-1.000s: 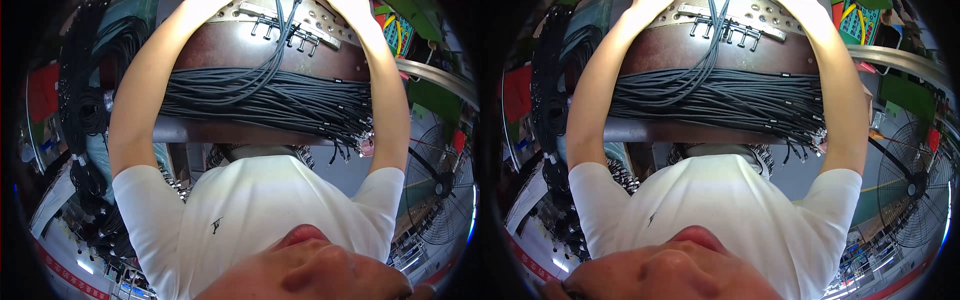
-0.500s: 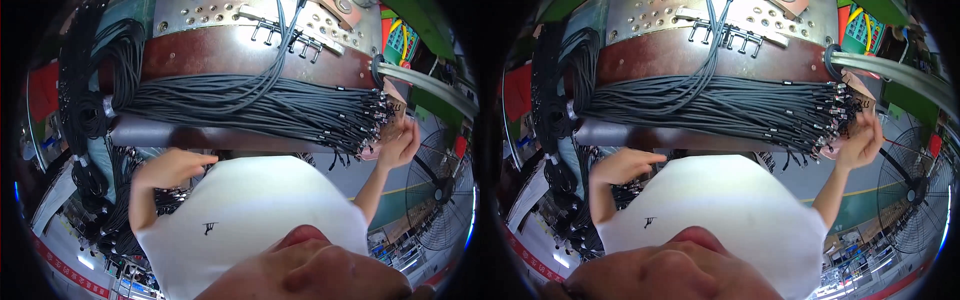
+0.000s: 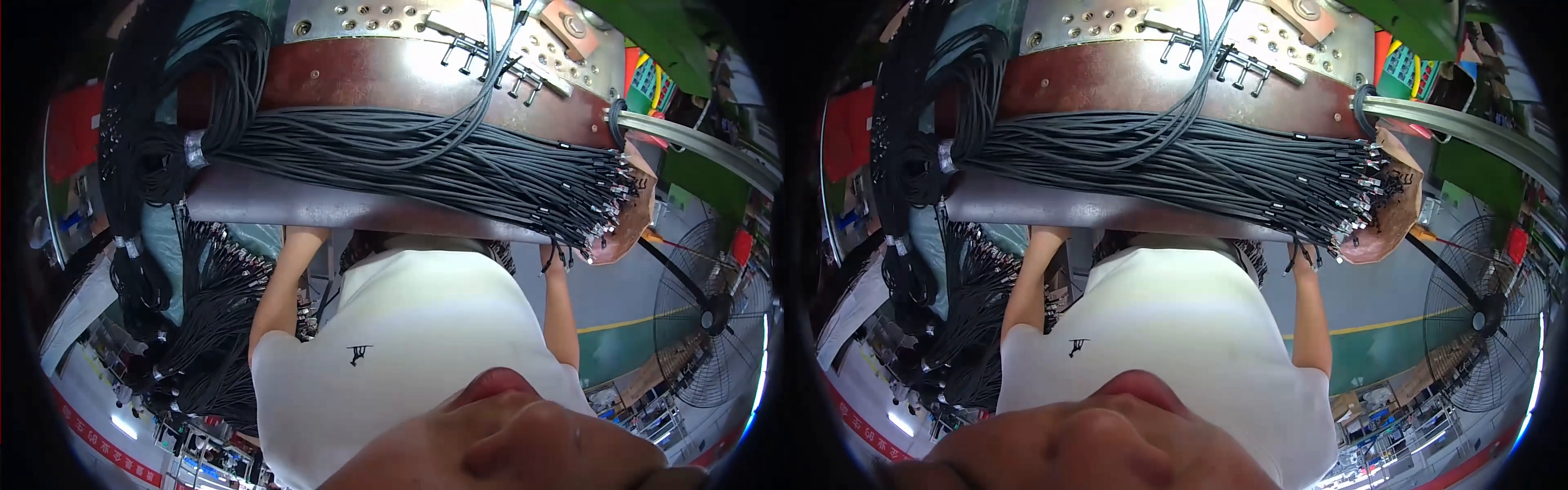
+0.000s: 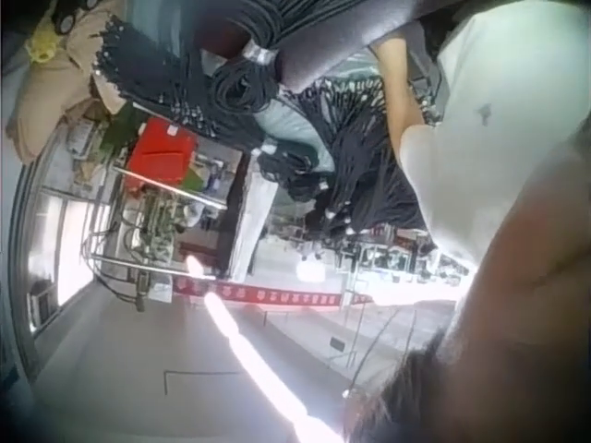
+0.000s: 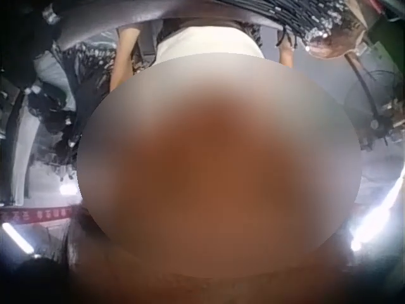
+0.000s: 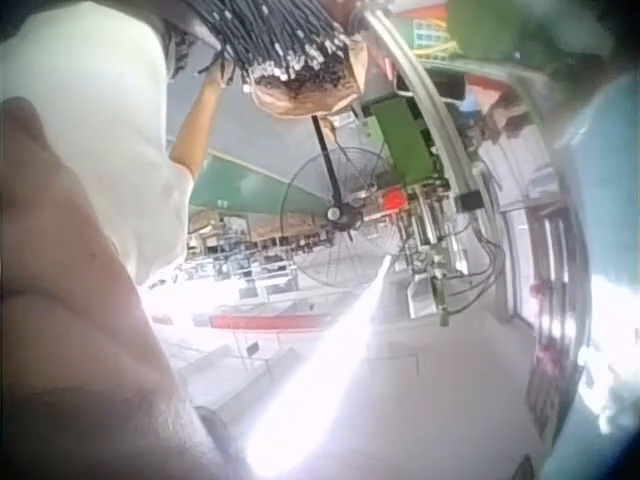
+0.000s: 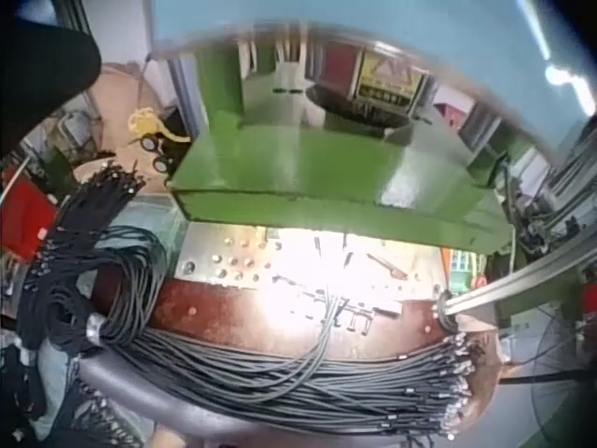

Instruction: Inserting individual wire ends from a large bundle into a connector strip on a workbench.

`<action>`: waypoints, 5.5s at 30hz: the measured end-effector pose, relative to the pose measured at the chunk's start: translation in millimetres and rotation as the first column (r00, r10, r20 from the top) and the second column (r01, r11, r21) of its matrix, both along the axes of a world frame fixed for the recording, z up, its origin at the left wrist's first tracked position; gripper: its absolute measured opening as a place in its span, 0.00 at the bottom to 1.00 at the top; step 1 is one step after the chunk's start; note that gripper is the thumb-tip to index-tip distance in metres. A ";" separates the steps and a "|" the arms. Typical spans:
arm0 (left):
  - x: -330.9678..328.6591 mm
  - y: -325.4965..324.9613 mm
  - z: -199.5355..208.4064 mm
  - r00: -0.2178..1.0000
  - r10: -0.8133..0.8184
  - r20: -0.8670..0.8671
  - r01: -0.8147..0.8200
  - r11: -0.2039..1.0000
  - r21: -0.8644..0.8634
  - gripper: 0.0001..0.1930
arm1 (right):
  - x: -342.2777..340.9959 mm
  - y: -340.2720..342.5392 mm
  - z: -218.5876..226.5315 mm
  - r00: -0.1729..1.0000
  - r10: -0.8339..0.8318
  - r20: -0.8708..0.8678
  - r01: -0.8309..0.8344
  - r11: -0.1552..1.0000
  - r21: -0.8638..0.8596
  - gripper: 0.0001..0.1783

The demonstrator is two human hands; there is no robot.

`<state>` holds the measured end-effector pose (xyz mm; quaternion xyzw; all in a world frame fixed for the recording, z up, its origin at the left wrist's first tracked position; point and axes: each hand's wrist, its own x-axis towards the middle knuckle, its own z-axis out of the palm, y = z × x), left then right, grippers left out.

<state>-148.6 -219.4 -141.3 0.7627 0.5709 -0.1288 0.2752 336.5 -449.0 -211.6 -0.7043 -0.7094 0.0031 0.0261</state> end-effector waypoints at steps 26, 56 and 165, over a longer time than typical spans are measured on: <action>53.7 -15.6 113.3 0.775 -0.217 0.594 0.421 0.878 -0.229 0.24 | 64.9 92.5 147.4 0.552 -0.212 -0.806 0.603 0.769 0.211 0.14; 36.0 98.2 90.9 0.877 -0.339 0.340 -0.032 0.665 0.746 0.06 | -70.2 270.5 200.3 0.951 0.283 -0.122 -0.221 0.903 0.369 0.19; 197.7 37.0 151.8 0.071 0.774 0.630 0.169 0.613 -0.772 0.23 | -72.3 250.6 166.6 0.856 0.294 -0.426 -0.137 0.922 0.362 0.08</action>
